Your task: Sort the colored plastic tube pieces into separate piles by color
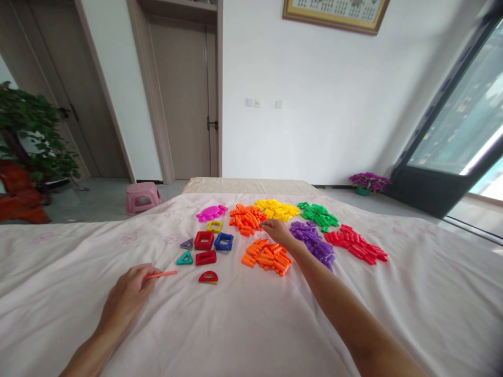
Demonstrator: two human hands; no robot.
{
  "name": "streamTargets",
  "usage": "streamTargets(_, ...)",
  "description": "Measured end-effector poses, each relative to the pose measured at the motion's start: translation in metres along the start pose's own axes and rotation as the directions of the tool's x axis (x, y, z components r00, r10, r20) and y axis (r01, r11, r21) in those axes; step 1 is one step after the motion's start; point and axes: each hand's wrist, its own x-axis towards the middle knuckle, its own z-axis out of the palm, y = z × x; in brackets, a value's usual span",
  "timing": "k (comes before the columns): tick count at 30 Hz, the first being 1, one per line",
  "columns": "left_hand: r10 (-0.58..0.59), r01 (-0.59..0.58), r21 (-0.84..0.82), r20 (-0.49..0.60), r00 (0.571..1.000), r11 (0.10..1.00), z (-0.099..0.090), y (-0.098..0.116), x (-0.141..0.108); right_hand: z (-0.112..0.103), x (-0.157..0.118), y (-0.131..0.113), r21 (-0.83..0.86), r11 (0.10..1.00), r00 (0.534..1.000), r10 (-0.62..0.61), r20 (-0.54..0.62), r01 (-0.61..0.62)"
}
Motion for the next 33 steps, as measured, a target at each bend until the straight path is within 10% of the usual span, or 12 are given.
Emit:
streamTargets(4,0.014,-0.014,-0.025,-0.005,1.0,1.0,-0.001,0.001,0.001,0.003,-0.049,-0.026,0.014,0.989,0.983,-0.145,-0.115,0.148)
streamTargets(13,0.026,-0.026,0.038,0.019,0.999,0.999,-0.01,0.017,-0.005,0.057,-0.145,-0.098,-0.005,0.887,0.879,-0.456,0.139,0.461)
streamTargets(21,-0.011,0.009,0.16,0.013,1.0,0.987,-0.015,0.028,-0.011,0.062,-0.153,-0.105,-0.191,0.84,0.861,-0.487,0.146,0.508)
streamTargets(33,-0.067,0.069,-0.106,0.022,0.998,0.992,-0.008,0.036,0.005,0.065,-0.151,-0.105,-0.197,0.837,0.86,-0.49,0.143,0.51)
